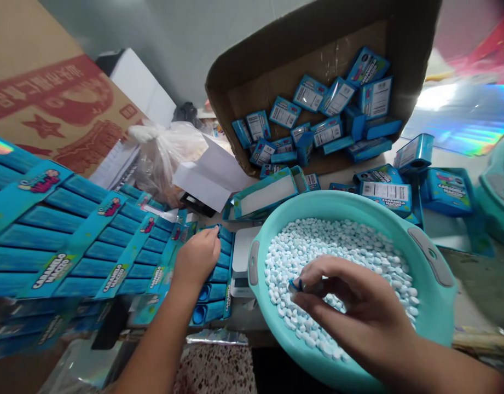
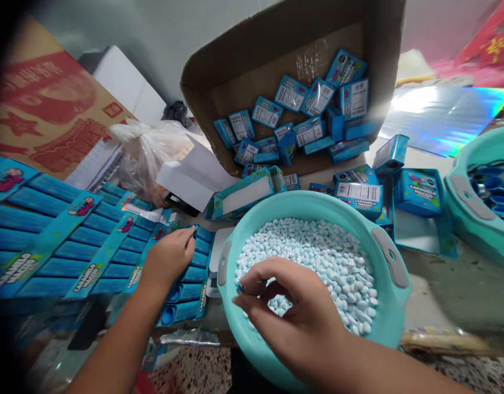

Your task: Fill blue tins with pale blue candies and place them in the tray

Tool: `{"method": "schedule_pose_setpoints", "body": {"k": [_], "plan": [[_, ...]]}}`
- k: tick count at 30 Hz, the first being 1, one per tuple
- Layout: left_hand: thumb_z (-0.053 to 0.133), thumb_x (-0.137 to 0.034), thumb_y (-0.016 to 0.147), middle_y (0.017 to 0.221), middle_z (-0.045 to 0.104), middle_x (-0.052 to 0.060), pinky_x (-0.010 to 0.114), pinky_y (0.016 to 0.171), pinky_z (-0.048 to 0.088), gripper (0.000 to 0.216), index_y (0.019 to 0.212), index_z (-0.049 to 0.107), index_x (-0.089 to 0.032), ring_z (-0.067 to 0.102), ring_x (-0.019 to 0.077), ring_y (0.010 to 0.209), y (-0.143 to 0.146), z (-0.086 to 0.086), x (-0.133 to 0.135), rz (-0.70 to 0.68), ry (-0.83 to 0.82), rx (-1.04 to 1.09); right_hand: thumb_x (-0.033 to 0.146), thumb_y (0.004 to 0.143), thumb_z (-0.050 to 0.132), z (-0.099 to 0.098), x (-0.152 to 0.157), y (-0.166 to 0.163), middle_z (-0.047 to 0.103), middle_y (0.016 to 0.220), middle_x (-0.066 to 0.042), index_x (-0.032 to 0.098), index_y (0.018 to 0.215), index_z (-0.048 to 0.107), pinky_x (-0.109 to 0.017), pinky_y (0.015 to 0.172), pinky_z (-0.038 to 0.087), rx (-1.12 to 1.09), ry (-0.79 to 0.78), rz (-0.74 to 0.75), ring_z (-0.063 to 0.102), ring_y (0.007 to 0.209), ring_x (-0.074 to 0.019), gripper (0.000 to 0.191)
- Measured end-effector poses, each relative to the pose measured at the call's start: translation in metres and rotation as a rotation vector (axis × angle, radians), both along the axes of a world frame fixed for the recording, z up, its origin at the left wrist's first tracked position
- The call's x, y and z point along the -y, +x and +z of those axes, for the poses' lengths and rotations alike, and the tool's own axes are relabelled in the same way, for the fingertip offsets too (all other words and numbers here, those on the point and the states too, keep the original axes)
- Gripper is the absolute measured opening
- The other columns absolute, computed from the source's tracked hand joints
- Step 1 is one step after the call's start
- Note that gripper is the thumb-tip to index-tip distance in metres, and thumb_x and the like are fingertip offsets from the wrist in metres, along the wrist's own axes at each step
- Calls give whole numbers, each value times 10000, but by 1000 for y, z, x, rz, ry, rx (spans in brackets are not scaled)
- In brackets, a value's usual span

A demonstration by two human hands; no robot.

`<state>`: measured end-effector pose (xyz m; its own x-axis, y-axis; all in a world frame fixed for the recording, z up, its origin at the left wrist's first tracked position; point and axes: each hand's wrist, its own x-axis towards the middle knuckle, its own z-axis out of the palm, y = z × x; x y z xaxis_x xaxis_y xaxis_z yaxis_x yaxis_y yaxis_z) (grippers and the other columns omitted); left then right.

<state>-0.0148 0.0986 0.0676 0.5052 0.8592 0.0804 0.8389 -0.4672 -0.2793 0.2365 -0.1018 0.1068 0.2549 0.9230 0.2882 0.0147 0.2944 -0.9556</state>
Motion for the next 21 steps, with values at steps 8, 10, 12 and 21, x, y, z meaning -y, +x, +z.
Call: {"method": "schedule_pose_setpoints", "body": {"k": [8, 10, 12, 21], "plan": [[415, -340, 984, 1181, 705, 98, 351, 887, 538, 390, 1065, 747, -151, 663, 262, 1028, -2, 1, -2, -24, -4, 72, 142, 871, 681, -2, -1, -1, 687, 830, 0, 214, 904, 627, -229, 629, 553, 99, -6, 10, 657, 729, -122, 96], [405, -365, 991, 1203, 696, 119, 374, 916, 532, 413, 1090, 733, -134, 644, 281, 1072, 0, 0, -1, -26, -14, 83, 140, 864, 675, -1, -1, -1, 682, 815, -4, 205, 882, 625, -234, 626, 551, 104, -31, 24, 653, 720, -126, 83], [393, -398, 1000, 1233, 688, 134, 388, 952, 521, 440, 1123, 716, -125, 629, 291, 1122, 0, -2, -1, -19, -27, 101, 147, 858, 675, -1, -1, -2, 675, 804, -5, 200, 867, 623, -237, 624, 553, 90, -54, 40, 650, 716, -129, 75], [413, -473, 994, 1209, 706, 127, 409, 1013, 484, 480, 1151, 688, -113, 618, 296, 1136, -4, 3, -7, -27, -118, 156, 121, 853, 648, -2, -5, -3, 667, 810, 9, 195, 863, 629, -211, 627, 540, 122, -91, 78, 638, 714, -110, 77]]}}
